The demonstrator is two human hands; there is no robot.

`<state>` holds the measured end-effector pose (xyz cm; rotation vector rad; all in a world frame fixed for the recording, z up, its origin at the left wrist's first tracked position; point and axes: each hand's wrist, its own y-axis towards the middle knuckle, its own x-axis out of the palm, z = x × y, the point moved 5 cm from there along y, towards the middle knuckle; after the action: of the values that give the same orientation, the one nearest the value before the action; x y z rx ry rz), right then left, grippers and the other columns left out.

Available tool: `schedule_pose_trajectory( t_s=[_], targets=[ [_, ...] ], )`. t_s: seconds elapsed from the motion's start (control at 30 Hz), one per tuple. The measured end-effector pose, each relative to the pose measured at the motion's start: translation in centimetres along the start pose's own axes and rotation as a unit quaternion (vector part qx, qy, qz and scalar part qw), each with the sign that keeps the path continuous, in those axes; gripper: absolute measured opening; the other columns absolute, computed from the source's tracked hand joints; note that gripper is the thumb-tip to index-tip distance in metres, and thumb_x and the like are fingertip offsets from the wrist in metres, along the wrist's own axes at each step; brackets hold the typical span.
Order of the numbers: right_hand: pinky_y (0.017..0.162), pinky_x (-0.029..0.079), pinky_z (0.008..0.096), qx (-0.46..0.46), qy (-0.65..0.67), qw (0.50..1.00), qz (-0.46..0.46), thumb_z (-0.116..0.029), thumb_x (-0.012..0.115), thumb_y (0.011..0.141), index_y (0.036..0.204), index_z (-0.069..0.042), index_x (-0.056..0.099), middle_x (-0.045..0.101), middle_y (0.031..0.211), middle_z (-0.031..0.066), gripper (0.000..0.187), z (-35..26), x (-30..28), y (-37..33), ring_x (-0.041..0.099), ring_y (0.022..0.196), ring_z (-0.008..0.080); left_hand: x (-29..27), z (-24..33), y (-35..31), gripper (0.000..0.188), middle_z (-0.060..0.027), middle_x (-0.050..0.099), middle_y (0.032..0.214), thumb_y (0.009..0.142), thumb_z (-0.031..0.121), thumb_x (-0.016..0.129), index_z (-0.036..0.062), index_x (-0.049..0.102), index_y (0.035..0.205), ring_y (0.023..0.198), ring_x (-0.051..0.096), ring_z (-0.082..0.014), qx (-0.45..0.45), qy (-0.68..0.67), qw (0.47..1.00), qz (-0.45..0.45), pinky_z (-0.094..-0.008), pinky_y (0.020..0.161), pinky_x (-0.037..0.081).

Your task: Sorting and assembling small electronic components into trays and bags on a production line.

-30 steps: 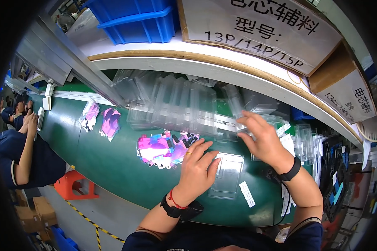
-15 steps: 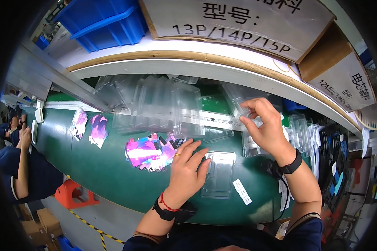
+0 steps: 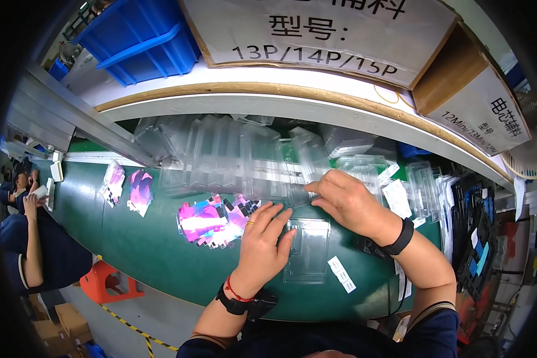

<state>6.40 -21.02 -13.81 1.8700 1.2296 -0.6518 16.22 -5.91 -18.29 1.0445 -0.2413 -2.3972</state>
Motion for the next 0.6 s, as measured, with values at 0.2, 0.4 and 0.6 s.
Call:
schedule_pose_trajectory(
  t_s=[0.2, 0.4, 0.6],
  targets=[
    [0.068, 0.049, 0.0293, 0.067, 0.021, 0.989, 0.129, 0.001, 0.077, 0.071, 0.100, -0.002, 0.067, 0.061, 0.085, 0.0077, 0.031, 1.5, -2.9, -0.2, 0.059, 0.074, 0.0191, 0.1, 0.1, 0.0, 0.034, -0.0174, 0.062, 0.115, 0.079, 0.009, 0.071, 0.0003, 0.065, 0.111, 0.113, 0.056, -0.0381, 0.006, -0.001, 1.000, -0.009, -0.0446, 0.095, 0.046],
    [0.068, 0.049, 0.0281, 0.078, 0.042, 0.986, 0.144, 0.001, 0.077, 0.072, 0.100, -0.002, 0.067, 0.063, 0.088, 0.0079, 0.030, 2.0, -3.3, -0.3, 0.058, 0.074, 0.0174, 0.1, 0.0, -0.1, 0.034, -0.0185, 0.060, 0.117, 0.080, 0.010, 0.070, -0.0002, 0.064, 0.112, 0.113, 0.055, -0.0394, 0.004, -0.004, 1.000, -0.011, -0.0459, 0.094, 0.046],
    [0.074, 0.050, 0.0335, 0.050, 0.024, 0.994, 0.093, 0.000, 0.076, 0.071, 0.104, -0.003, 0.066, 0.062, 0.095, 0.0104, 0.035, 1.2, -1.9, -0.4, 0.059, 0.084, 0.0252, 0.0, 0.2, 0.1, 0.039, -0.0197, 0.060, 0.118, 0.080, 0.009, 0.070, -0.0009, 0.062, 0.116, 0.112, 0.056, -0.0387, 0.000, -0.004, 1.000, -0.009, -0.0449, 0.095, 0.046]
  ],
)
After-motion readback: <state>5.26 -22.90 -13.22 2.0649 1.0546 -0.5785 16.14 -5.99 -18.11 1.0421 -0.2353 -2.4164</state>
